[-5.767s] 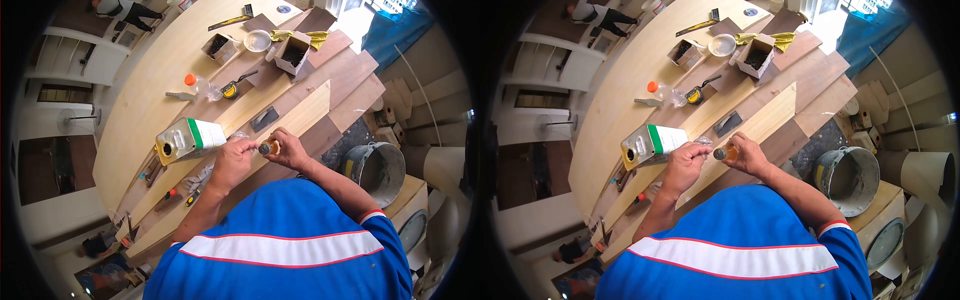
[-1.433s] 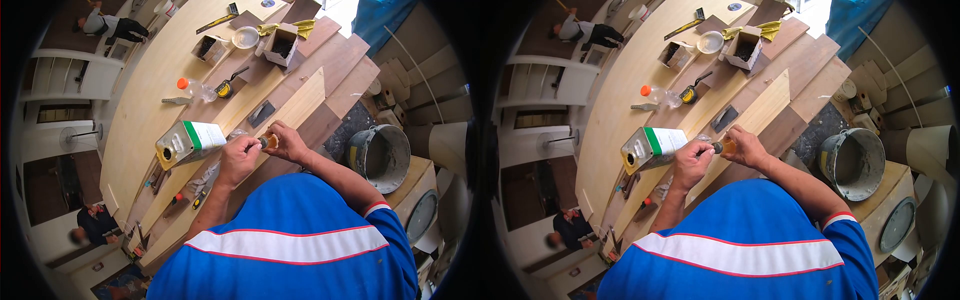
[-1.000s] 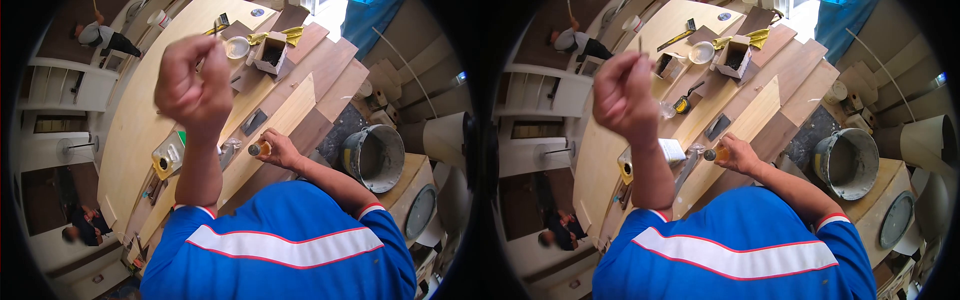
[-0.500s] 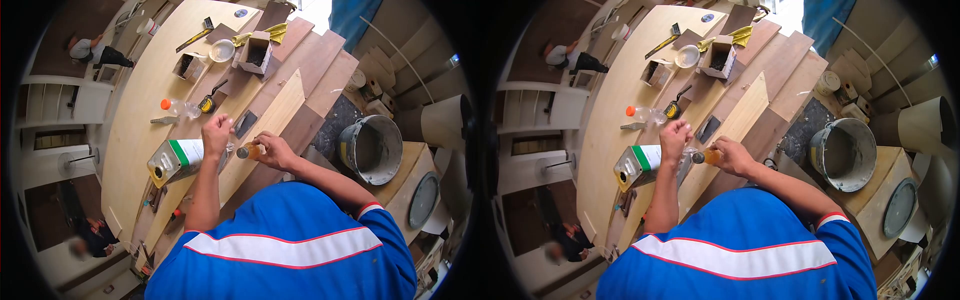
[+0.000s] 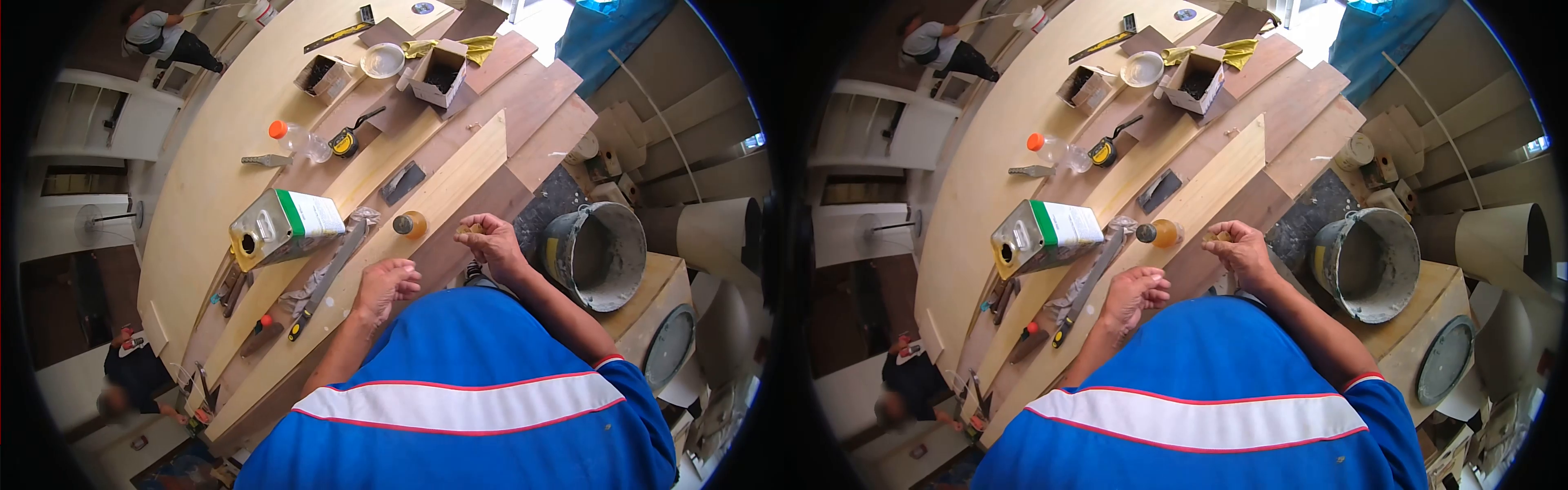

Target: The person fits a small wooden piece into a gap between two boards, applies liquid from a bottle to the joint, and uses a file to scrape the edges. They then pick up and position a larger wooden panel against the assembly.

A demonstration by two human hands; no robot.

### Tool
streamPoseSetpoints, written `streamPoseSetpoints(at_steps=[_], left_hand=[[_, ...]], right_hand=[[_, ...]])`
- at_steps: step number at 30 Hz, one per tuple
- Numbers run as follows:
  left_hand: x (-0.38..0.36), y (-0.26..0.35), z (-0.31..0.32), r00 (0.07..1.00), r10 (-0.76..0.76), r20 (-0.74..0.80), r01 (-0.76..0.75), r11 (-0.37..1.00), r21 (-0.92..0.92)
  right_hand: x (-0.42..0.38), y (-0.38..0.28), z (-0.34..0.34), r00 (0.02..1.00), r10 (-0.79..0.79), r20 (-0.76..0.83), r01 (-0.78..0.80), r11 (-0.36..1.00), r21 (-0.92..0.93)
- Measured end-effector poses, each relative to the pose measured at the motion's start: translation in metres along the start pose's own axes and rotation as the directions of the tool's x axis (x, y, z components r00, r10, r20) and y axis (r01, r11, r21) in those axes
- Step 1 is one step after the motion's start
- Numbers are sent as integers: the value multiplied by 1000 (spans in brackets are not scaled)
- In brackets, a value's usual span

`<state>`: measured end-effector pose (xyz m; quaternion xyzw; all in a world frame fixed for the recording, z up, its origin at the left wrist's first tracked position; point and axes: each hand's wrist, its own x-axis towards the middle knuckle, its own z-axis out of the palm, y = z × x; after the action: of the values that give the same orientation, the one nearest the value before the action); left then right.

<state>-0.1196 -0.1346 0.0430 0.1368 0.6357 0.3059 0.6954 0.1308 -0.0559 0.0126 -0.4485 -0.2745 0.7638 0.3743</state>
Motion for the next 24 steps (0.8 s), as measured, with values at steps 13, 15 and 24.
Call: streamPoseSetpoints(at_steps=[13,15,24], left_hand=[[37,-23,29,823,394,409,-534,782,321],[41,-24,30,824,313,472,-494,805,329],[26,-30,86,817,128,562,-359,876,322]], right_hand=[[-56,29,11,989,59,-134,-112,894,-433],[-65,27,14,996,14,-93,-54,897,-440],[-107,22,-32,989,-127,-72,73,859,-507]])
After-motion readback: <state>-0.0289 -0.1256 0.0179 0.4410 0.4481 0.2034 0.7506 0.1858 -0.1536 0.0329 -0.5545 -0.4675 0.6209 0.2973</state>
